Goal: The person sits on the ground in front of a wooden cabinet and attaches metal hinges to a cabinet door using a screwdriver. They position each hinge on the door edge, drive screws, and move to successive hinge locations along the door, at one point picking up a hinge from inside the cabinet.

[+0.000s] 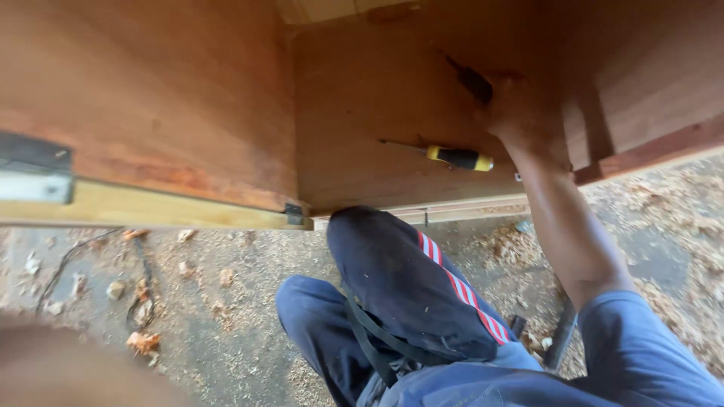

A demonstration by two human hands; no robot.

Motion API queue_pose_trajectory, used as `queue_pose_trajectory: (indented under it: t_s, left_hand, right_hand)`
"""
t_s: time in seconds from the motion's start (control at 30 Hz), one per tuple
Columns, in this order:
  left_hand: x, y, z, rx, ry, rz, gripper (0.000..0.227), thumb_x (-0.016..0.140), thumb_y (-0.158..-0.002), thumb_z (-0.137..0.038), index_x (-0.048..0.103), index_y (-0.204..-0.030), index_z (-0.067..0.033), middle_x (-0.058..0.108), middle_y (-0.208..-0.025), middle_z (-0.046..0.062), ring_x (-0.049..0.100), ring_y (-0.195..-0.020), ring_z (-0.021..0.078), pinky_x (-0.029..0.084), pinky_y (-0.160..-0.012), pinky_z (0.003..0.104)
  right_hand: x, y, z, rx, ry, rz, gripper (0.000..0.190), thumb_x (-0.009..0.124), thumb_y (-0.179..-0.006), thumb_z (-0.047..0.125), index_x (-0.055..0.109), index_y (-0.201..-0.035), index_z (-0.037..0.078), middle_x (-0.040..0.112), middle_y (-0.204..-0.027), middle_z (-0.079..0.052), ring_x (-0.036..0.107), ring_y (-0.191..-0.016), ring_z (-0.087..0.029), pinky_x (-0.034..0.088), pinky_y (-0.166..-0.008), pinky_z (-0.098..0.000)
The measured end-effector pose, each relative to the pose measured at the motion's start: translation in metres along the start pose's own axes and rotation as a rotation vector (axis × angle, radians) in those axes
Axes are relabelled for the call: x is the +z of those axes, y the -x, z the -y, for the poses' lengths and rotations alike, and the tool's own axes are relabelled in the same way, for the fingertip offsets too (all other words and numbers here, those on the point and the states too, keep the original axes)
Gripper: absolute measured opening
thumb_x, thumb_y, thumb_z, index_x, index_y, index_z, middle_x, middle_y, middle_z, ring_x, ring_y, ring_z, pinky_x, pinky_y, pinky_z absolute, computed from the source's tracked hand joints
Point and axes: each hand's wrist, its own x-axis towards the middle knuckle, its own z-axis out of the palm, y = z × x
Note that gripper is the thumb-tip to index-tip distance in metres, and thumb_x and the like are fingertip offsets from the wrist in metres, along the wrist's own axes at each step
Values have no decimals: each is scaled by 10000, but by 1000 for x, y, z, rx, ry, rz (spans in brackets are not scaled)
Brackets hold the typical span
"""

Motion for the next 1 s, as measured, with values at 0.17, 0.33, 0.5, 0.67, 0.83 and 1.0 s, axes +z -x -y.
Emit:
queue_pose_trajectory:
  t_s: [0.17, 0.33, 0.5, 0.67, 0.83, 1.0]
  left_hand:
    - [231, -23, 99, -17, 69, 54, 94, 782, -952, -91, 767, -1042, -66, 745, -867, 89, 702, -693, 166, 528, -610, 292]
    - [365, -9, 196, -44, 17, 222, 124, 736, -933, -175, 768, -989, -69, 746, -899, 142, 716, -791, 301, 571, -710, 407]
    - [456, -14, 245, -94, -98, 351, 132, 696, -872, -149, 801, -914, -79, 738, -878, 211, 695, -817, 406, 544, -734, 530]
    - [506, -21, 271, 121, -472, 256, 180, 624, -828, -112, 762, -752, -25, 715, -761, 240, 695, -750, 425, 533, -737, 595]
    - [468, -29, 223, 63, -561, 313, 143, 638, -815, -77, 757, -880, -29, 738, -861, 212, 716, -826, 415, 571, -722, 546]
    - [395, -10, 200, -361, 168, 139, 123, 688, -968, -133, 707, -1036, -32, 778, -971, 150, 784, -899, 294, 619, -768, 397]
  right_hand:
    - [59, 12, -92, 73, 299, 86, 598, 702, -794, 225, 681, -1392, 232, 746, -1050, -207, 703, -965, -441, 564, -843, -556]
    - [-2, 51, -31, -10, 334, 311, 568, 699, -936, 519, 636, -1409, 213, 701, -1167, -233, 679, -1006, -442, 524, -905, -555]
    - [13, 83, 9, -318, 293, 388, 546, 754, -854, 499, 662, -1328, 243, 729, -1080, -150, 666, -1128, -352, 494, -1058, -499]
    - [17, 96, 1, -404, 205, 42, 430, 690, -963, 306, 689, -1363, 150, 705, -1260, -163, 669, -1117, -372, 575, -877, -475]
    - [-21, 115, 5, -371, 115, 39, 382, 707, -983, 256, 686, -1336, 114, 701, -1201, -146, 677, -1106, -344, 596, -897, -468]
    - [-37, 154, 6, -181, -107, 73, 370, 726, -964, 183, 681, -1319, 90, 728, -1087, -134, 716, -883, -264, 614, -706, -401]
